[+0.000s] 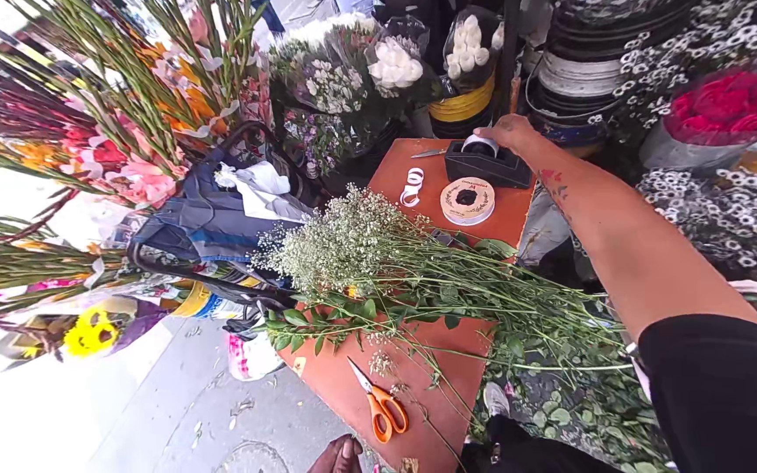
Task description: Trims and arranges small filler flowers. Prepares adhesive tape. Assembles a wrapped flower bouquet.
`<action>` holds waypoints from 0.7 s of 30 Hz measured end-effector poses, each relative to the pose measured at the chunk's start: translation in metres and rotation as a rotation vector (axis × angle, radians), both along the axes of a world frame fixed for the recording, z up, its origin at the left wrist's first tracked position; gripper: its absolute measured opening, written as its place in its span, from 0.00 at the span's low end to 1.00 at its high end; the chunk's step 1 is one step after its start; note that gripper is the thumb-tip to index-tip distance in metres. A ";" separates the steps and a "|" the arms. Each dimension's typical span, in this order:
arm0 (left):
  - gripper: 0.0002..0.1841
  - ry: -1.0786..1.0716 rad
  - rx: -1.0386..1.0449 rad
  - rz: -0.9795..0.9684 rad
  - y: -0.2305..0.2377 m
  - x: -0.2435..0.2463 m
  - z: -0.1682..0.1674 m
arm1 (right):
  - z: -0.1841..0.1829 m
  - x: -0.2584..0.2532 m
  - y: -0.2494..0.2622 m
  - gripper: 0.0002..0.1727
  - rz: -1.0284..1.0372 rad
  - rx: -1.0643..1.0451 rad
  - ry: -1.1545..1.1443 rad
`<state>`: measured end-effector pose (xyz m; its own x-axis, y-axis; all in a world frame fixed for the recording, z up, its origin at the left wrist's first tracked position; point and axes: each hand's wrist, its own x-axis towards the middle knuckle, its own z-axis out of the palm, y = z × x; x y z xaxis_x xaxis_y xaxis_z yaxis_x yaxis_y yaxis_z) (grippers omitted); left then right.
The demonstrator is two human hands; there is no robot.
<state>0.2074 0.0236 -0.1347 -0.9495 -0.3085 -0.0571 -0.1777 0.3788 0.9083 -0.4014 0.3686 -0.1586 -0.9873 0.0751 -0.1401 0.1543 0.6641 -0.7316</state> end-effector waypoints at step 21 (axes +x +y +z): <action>0.13 0.208 -1.012 -0.561 0.173 -0.423 0.047 | -0.010 -0.036 0.078 0.20 1.166 0.188 0.774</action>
<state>-0.2156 0.1970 -0.0878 -0.9289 0.3402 0.1461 0.3598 0.9225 0.1399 -0.4377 0.4465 -0.1688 -0.3162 -0.8699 0.3786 -0.9376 0.2256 -0.2646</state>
